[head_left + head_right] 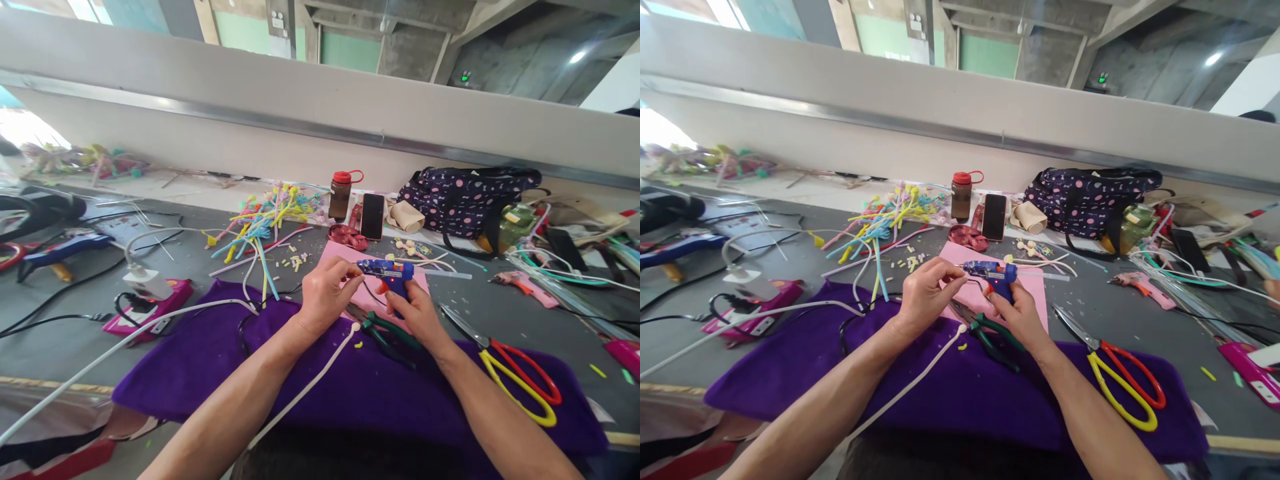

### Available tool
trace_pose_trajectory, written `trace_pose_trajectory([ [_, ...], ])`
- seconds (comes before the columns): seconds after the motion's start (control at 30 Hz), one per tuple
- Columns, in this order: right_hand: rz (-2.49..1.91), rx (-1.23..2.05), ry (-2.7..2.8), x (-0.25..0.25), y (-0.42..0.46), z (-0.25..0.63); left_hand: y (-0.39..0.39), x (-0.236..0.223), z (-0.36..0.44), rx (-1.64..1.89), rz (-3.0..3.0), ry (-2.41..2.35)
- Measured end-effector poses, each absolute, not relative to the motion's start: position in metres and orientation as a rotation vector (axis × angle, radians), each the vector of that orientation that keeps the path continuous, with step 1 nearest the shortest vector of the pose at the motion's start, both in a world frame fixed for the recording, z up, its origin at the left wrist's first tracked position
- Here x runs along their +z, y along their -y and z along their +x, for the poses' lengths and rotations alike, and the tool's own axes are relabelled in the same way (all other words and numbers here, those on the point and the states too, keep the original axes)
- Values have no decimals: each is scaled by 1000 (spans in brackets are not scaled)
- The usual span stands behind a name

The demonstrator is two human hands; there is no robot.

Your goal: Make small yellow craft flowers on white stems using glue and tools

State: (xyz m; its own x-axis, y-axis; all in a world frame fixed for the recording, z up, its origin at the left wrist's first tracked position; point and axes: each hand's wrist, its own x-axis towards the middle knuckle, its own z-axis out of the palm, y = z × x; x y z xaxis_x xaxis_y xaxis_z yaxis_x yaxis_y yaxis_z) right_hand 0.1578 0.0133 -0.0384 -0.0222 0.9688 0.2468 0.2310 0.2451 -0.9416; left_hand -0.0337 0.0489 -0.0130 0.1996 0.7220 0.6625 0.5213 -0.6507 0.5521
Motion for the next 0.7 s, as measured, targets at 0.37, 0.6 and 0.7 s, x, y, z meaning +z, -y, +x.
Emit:
trace_pose_trajectory([
  [0.37,-1221,845,1601,-42,-11,150,-52,-21,-34,1435,2515,-1195],
  [0.6,-1225,827,1645,-41,-9,148,-52,-20,-34,1385,2610,-1268],
  [0.7,-1233,801,1660,-43,-9,148,-51,-20,-32,1335,2649,-1334],
])
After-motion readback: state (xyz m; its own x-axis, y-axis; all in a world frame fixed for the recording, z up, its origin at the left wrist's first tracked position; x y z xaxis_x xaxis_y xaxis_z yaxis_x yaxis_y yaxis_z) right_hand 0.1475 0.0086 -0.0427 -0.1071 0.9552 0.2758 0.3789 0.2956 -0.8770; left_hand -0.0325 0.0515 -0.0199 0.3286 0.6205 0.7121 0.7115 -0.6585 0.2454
